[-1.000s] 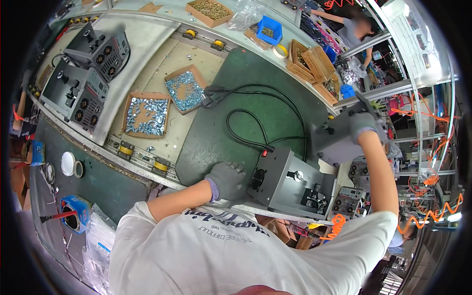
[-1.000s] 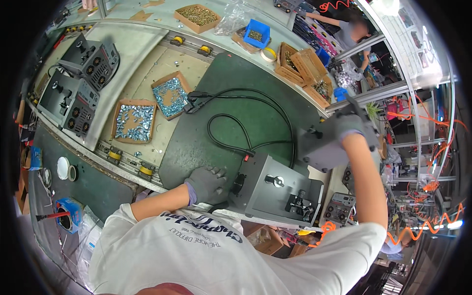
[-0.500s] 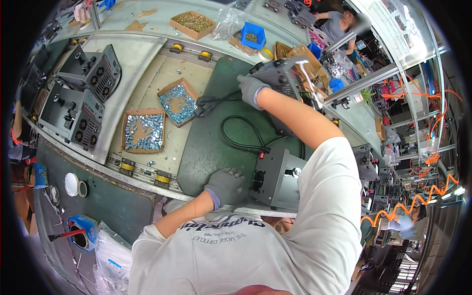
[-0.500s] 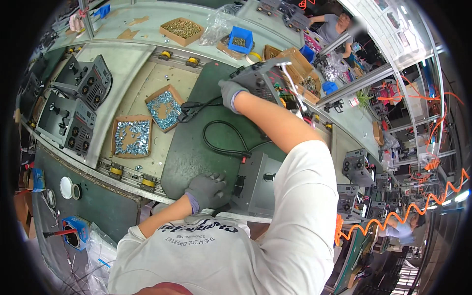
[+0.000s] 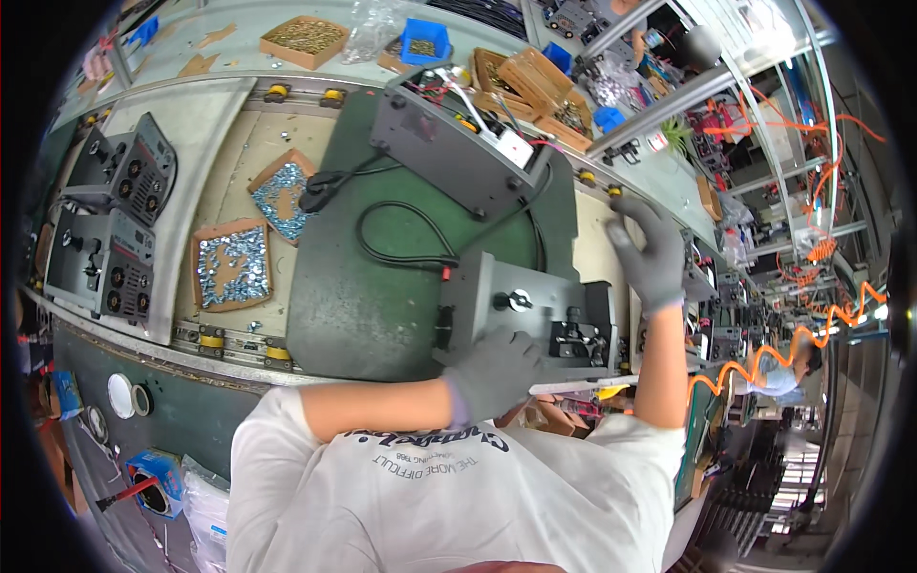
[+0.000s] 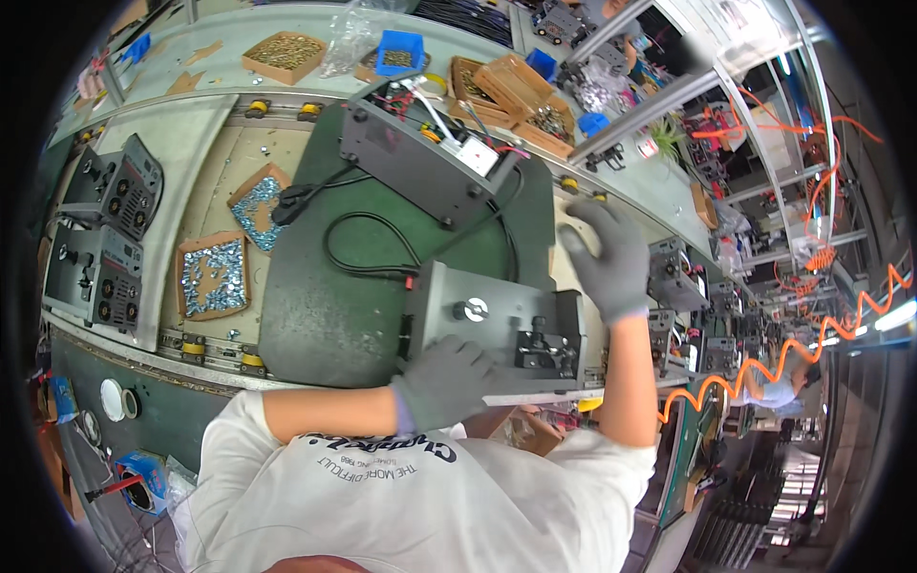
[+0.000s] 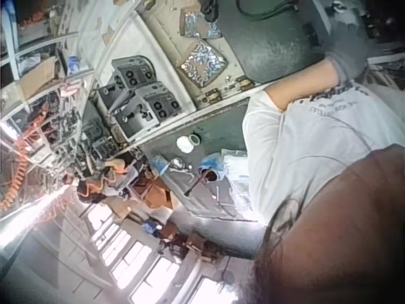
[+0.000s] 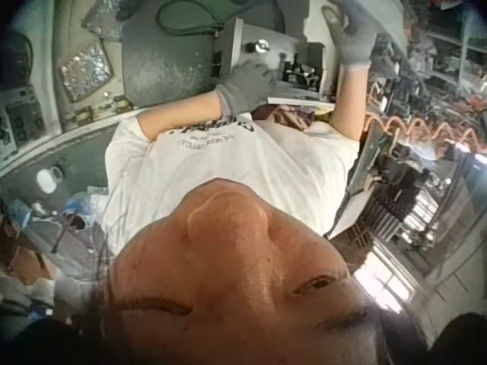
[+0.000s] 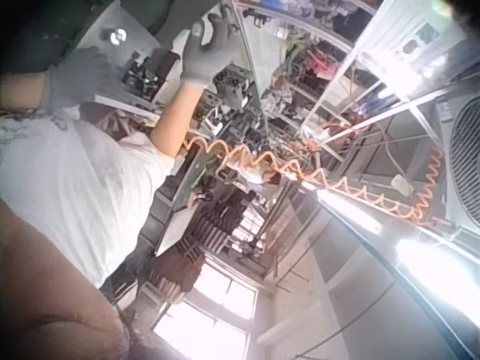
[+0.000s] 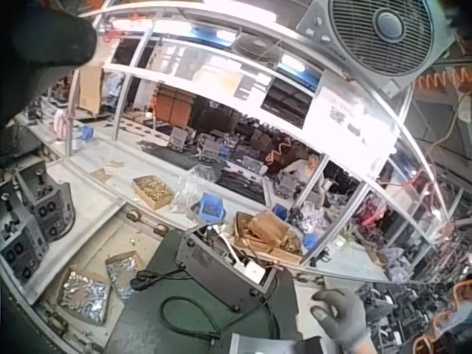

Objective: The person assembles an electronic device by using a pneumatic screwdriver to fasten screws into the metal casing. They then connect several multi-colored wires to the internal circuit board and components, organizing the wiring within the chassis.

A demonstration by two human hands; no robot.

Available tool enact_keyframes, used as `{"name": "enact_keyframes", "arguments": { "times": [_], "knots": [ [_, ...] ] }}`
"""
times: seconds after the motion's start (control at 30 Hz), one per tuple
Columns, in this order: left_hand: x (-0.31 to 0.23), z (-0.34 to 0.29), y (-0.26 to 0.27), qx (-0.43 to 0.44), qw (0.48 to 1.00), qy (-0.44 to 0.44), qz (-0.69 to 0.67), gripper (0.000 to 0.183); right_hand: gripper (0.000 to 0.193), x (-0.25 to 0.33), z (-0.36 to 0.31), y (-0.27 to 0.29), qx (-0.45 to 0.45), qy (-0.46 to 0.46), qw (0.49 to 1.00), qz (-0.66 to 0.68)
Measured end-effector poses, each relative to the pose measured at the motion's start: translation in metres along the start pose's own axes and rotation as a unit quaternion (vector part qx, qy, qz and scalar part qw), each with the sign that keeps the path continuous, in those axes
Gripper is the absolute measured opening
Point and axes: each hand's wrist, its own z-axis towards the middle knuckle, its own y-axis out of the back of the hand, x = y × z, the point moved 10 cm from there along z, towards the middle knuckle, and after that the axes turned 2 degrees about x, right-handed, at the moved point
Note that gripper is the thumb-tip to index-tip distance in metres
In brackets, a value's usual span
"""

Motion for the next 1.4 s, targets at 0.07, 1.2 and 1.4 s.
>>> {"name": "enact_keyframes", "arguments": {
  "times": [0.07,1.2,1.4],
  "knots": [
    [-0.009,0.023,-0.025,0.117,0.993,0.022,-0.003,0.034,0.027,-0.066,-0.075,0.023,-0.056,-0.152,0.985,0.057],
    [0.142,-0.066,0.055,-0.172,0.86,0.391,-0.278,0.027,0.028,0.144,-0.025,0.04,0.032,0.032,0.998,0.047],
    [0.245,-0.185,0.029,-0.507,0.668,0.408,-0.36,0.027,0.025,0.194,-0.002,-0.13,0.218,0.09,0.968,0.091]
  ]
}}
